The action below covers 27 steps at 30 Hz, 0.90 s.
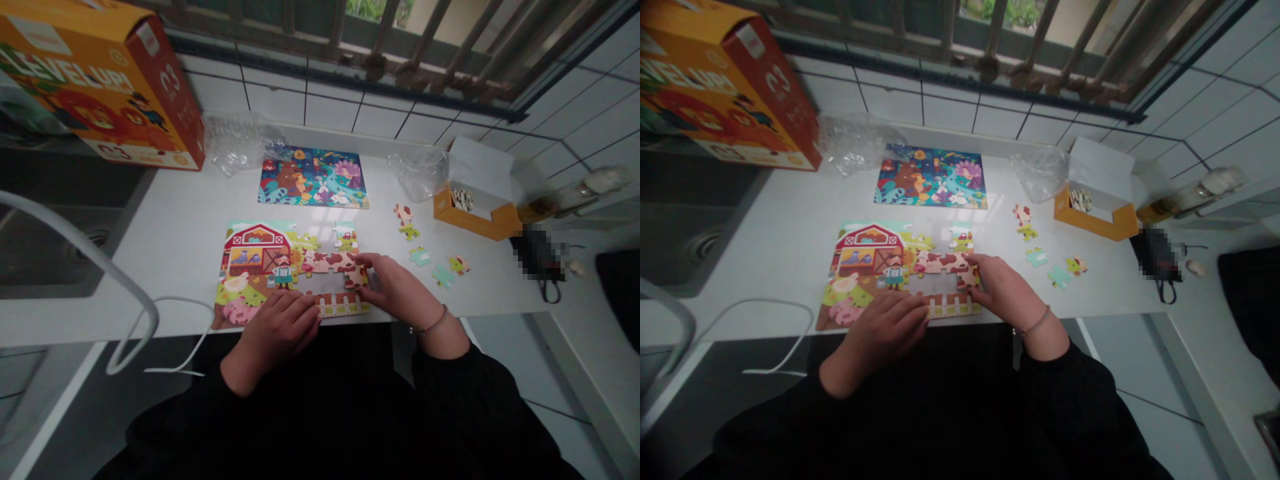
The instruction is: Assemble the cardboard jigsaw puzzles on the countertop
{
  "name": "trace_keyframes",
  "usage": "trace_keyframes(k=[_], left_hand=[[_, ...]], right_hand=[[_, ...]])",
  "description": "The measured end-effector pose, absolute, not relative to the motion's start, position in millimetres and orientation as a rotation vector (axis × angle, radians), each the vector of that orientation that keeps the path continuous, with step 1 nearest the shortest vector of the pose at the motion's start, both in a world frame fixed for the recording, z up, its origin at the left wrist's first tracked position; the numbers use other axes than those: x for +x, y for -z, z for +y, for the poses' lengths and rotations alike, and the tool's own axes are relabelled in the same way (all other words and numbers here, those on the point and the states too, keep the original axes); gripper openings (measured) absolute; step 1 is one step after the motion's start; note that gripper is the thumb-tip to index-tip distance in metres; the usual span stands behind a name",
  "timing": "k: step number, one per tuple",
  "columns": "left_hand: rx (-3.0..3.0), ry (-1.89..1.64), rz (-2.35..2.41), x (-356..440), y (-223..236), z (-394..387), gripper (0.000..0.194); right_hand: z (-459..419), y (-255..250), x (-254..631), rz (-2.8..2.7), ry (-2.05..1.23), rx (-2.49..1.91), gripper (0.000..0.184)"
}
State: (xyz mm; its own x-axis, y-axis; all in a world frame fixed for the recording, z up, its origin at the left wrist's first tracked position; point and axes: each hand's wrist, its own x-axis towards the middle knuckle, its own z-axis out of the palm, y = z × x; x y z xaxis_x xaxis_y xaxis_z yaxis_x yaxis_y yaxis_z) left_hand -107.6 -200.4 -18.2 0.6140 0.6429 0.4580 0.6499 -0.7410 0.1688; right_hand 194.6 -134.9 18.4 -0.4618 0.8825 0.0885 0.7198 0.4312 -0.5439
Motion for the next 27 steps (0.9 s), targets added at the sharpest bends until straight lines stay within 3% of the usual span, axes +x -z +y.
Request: trace_keyframes(k=[9,27], left_hand=[[-2.821,0.783,-1.128,-107.9,18.4,-199.9,0.013],[-2.814,0.808,-1.127,-107.6,18.4,-200.1,0.013]], right_hand=[[-136.9,-20.8,193.1,-2.298,-0.711,-1.387,0.069],[-137.0,-23.3,191.8,-2.397,-0.582,-1.368,0.047]])
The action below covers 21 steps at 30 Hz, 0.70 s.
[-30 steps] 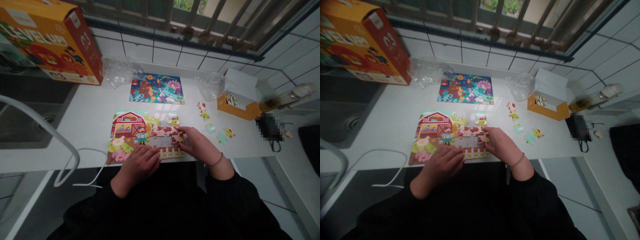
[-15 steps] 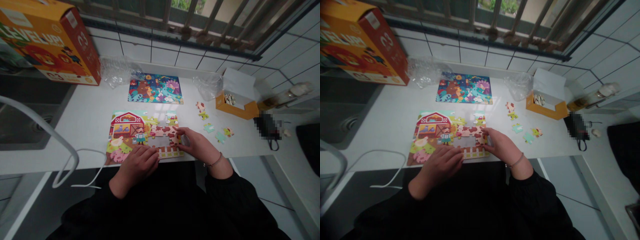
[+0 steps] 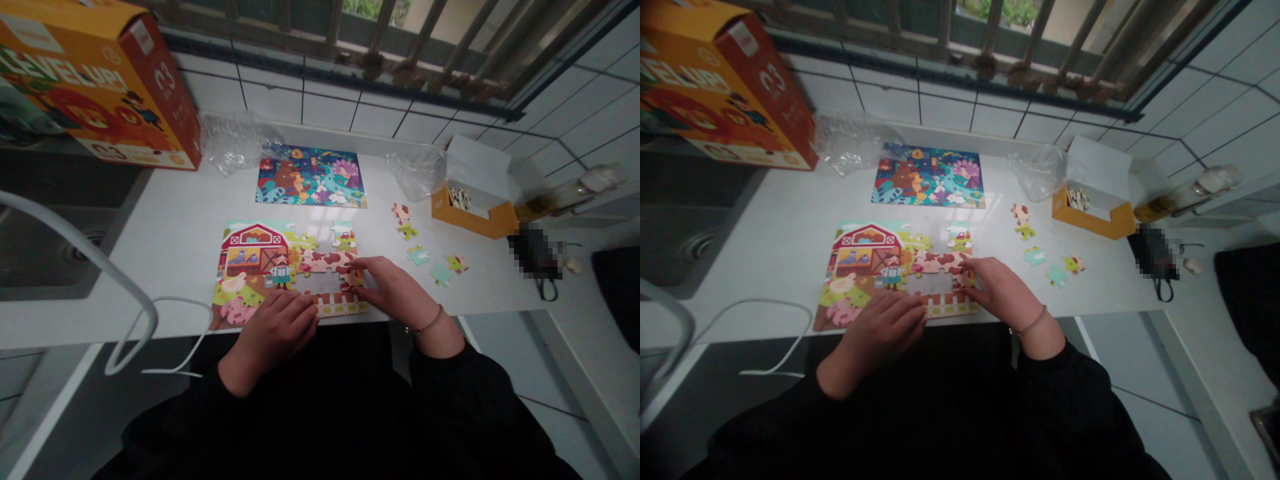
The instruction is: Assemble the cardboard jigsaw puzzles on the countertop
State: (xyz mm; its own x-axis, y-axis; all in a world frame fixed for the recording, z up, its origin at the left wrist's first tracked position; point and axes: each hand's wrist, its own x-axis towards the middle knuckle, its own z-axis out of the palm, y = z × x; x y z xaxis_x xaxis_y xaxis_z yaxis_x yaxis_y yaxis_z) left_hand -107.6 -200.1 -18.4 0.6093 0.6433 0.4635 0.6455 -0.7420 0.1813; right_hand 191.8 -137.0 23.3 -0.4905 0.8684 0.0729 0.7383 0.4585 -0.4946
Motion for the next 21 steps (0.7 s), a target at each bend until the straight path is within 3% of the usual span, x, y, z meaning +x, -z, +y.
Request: trace_keyframes(k=[7,21], left_hand=[[-2.837,0.809,-1.139,-107.7,17.3,-199.9,0.017],[-2.822,0.788,-1.128,-107.2,16.7,-199.3,0.012]], right_hand=[[-135.0,-26.5,185.2,-2.42,-0.547,-1.354,0.024],[-141.5,-15.0,181.9,-2.475,-0.54,-1.176,0.02]])
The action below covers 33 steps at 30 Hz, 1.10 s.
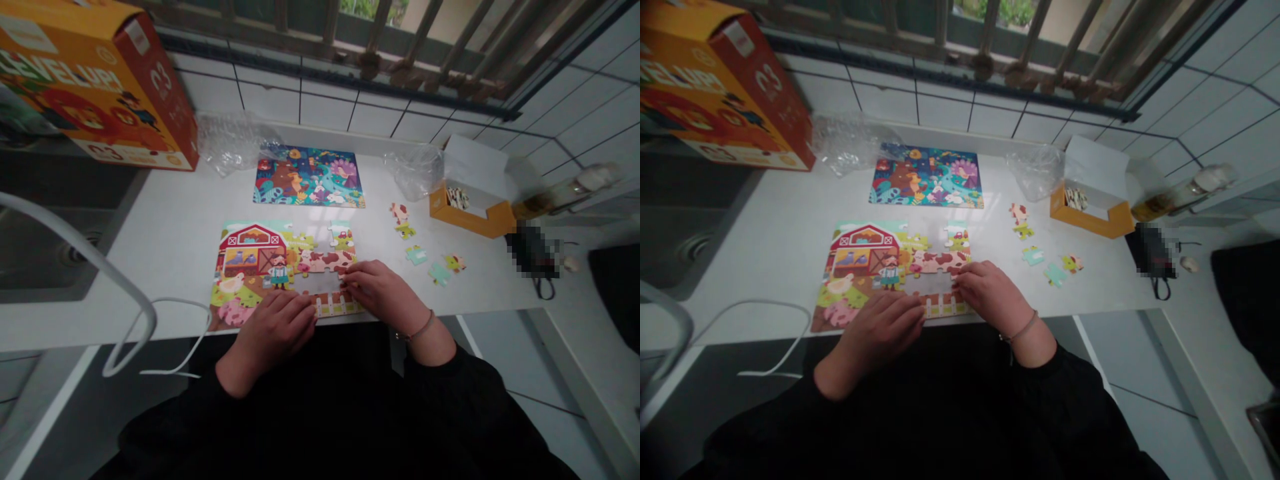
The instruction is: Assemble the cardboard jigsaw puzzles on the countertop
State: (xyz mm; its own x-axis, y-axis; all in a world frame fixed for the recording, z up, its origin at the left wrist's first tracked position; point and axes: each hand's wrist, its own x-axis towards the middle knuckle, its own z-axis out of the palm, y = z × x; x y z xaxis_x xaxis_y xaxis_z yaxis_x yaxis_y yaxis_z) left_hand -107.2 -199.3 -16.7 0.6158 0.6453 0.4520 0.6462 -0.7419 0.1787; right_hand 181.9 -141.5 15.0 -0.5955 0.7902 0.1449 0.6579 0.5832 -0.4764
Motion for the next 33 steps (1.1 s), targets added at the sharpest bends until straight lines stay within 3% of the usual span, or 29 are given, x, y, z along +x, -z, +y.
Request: trace_keyframes(k=[18,23,29,33], left_hand=[[-2.815,0.829,-1.124,-108.1,19.6,-197.5,0.012],[-2.81,0.852,-1.112,-108.6,19.1,-197.5,0.011],[-2.816,0.844,-1.111,-107.8,17.4,-196.9,0.011],[-2.806,0.849,-1.112,-107.8,17.7,-196.7,0.011]], right_hand=[[-160.3,-3.1,164.1,-2.465,-0.29,-1.348,0.013],[-158.9,-4.0,196.8,-2.327,-0.294,-1.284,0.017],[-139.6,-4.0,318.6,-1.837,0.215,-2.074,0.032],[-137.8,1.7,377.7,-1.719,0.07,-2.379,0.045]])
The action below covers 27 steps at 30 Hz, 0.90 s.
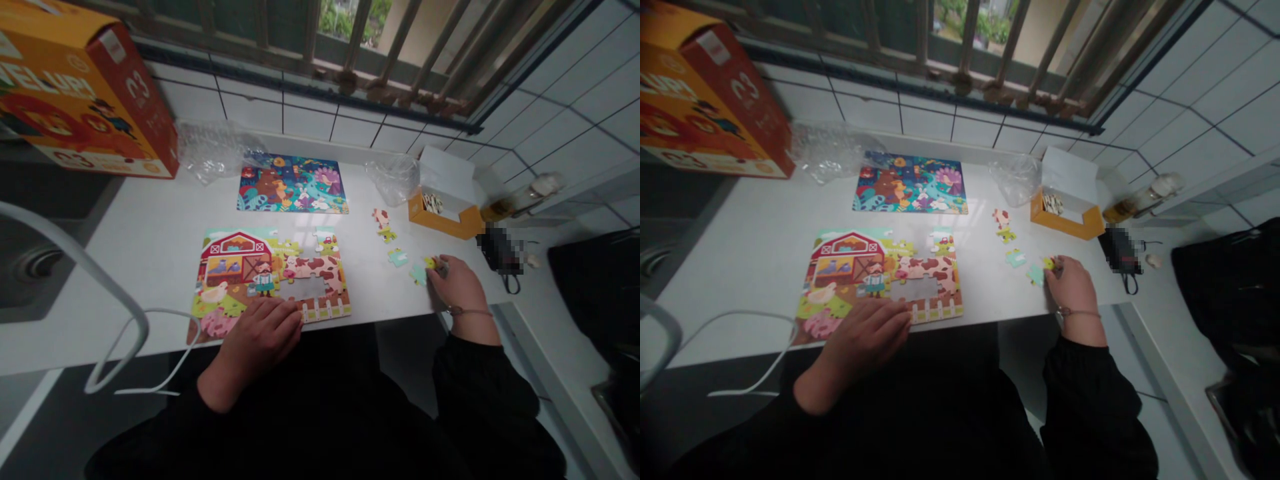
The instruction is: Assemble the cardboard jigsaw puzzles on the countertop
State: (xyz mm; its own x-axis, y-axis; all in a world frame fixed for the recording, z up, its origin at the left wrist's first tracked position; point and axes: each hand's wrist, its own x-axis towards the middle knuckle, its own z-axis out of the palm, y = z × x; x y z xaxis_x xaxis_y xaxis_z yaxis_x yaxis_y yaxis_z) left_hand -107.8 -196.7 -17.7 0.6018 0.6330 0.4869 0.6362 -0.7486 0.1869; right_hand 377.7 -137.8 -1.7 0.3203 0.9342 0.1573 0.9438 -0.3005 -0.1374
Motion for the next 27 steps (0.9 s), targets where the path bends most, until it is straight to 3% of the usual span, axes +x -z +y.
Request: trace_keyframes(k=[3,11,13,17,19,22,25,27], left_hand=[[-2.821,0.844,-1.11,-108.0,18.0,-196.6,0.012],[-2.819,0.83,-1.124,-107.6,18.7,-197.1,0.012],[-2.826,0.823,-1.123,-108.0,20.3,-197.5,0.013],[-2.823,0.818,-1.115,-108.1,21.2,-198.0,0.011],[-2.82,0.821,-1.119,-107.8,20.1,-198.3,0.01],[-2.823,0.83,-1.119,-107.9,18.8,-198.6,0.011],[-2.826,0.826,-1.125,-108.3,19.3,-198.6,0.014],[-2.827,0.824,-1.13,-108.5,19.8,-198.6,0.014]], right_hand=[[-139.5,6.5,393.5,-1.618,-0.095,-2.409,0.048],[-131.4,9.8,407.3,-1.467,-0.213,-2.4,0.078],[-130.8,7.5,407.9,-1.479,-0.148,-2.395,0.072],[-133.5,-2.3,394.3,-1.467,0.024,-2.357,0.043],[-135.5,-8.9,376.7,-1.431,0.005,-2.291,0.042],[-138.0,-17.1,334.1,-1.416,-0.24,-2.096,0.048],[-138.8,-19.3,278.4,-1.455,-0.746,-1.739,0.062],[-138.5,-17.4,242.3,-1.5,-1.003,-1.616,0.06]])
